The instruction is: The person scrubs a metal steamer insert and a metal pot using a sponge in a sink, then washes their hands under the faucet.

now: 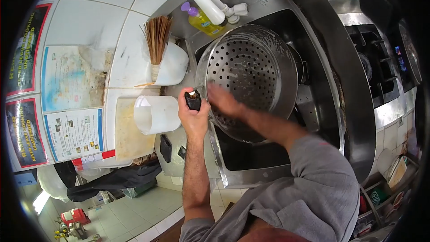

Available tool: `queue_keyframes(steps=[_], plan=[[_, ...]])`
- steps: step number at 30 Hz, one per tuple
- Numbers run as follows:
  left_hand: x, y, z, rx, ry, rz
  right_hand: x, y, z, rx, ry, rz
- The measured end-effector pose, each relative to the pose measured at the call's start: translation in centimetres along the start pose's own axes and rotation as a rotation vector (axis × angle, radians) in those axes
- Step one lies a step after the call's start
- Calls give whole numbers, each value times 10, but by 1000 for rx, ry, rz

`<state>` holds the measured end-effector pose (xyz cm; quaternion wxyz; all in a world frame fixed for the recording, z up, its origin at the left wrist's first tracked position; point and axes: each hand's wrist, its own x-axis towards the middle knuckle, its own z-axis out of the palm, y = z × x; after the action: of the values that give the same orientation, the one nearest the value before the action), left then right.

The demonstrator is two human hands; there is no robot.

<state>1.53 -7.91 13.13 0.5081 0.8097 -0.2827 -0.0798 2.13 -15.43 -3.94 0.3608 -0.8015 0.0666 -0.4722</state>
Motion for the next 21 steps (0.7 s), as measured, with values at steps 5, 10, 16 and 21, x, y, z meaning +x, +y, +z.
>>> queue_keyframes(steps=[5, 10, 16, 21], plan=[[-3, -1, 1, -72, -10, -23, 29, 178, -15, -63, 322, 736], [-5, 3, -1, -78, -6, -112, -185, 130, -72, -451, -256, 944], [-4, -8, 1, 15, 32, 20, -55, -28, -25, 35, -254, 26], [-9, 1, 1, -77, 48, -91, 27, 146, -4, -282, 283, 581]])
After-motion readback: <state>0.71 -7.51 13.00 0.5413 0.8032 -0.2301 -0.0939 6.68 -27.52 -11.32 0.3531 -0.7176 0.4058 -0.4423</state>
